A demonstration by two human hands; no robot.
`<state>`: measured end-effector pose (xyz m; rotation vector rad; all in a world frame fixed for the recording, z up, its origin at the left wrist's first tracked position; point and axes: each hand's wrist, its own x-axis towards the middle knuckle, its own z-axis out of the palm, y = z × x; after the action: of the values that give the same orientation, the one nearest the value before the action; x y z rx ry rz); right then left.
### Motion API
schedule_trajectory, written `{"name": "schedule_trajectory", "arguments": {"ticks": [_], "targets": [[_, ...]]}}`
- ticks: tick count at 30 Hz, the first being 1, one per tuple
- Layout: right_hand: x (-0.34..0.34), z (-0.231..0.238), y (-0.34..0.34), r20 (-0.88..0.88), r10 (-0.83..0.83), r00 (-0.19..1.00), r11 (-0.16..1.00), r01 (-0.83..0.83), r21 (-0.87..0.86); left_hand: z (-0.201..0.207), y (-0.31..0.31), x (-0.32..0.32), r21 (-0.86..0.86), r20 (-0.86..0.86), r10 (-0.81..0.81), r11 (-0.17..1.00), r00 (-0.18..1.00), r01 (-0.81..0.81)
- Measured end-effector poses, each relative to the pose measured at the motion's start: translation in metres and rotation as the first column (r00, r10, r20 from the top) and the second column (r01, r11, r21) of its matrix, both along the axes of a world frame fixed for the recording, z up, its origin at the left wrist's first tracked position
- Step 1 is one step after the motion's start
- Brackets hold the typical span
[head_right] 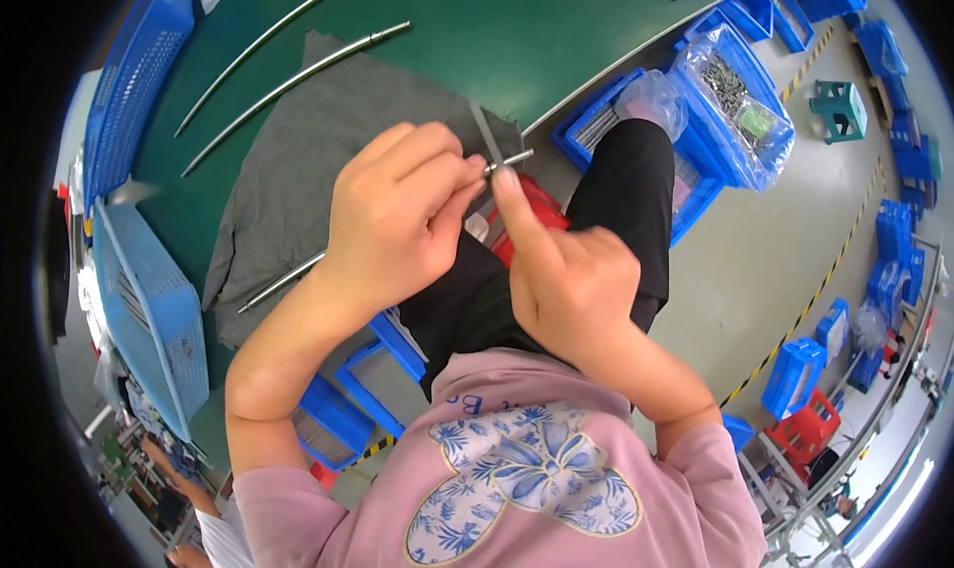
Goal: The person is filing the end of a long, curved metal rod at an assembly workbench.
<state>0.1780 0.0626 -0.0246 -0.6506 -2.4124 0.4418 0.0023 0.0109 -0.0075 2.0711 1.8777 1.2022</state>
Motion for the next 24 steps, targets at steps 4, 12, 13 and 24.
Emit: {"name": "schedule_trajectory", "arguments": {"ticks": [4, 12, 13, 24], "targets": [[0.016, -0.005, -0.012, 0.077, -0.033, 0.997, 0.999, 0.035, -0.023, 0.000, 0.004, 0.000, 0.006, 0.001, 0.001, 1.000, 1.000, -0.001], [0.010, -0.001, -0.008, 0.085, 0.040, 0.996, 0.999, -0.040, 0.002, -0.001, 0.000, -0.004, -0.026, -0.039, -0.013, 1.000, 0.999, 0.012], [0.001, 0.000, -0.002, 0.073, 0.039, 0.997, 0.999, -0.038, -0.004, 0.001, 0.000, -0.005, -0.011, -0.056, -0.012, 1.000, 0.998, 0.011], [0.003, -0.002, 0.011, -0.174, 0.015, 0.985, 0.999, -0.020, -0.026, 0.000, 0.001, -0.007, 0.020, -0.043, -0.014, 1.000, 0.999, 0.015]]}}
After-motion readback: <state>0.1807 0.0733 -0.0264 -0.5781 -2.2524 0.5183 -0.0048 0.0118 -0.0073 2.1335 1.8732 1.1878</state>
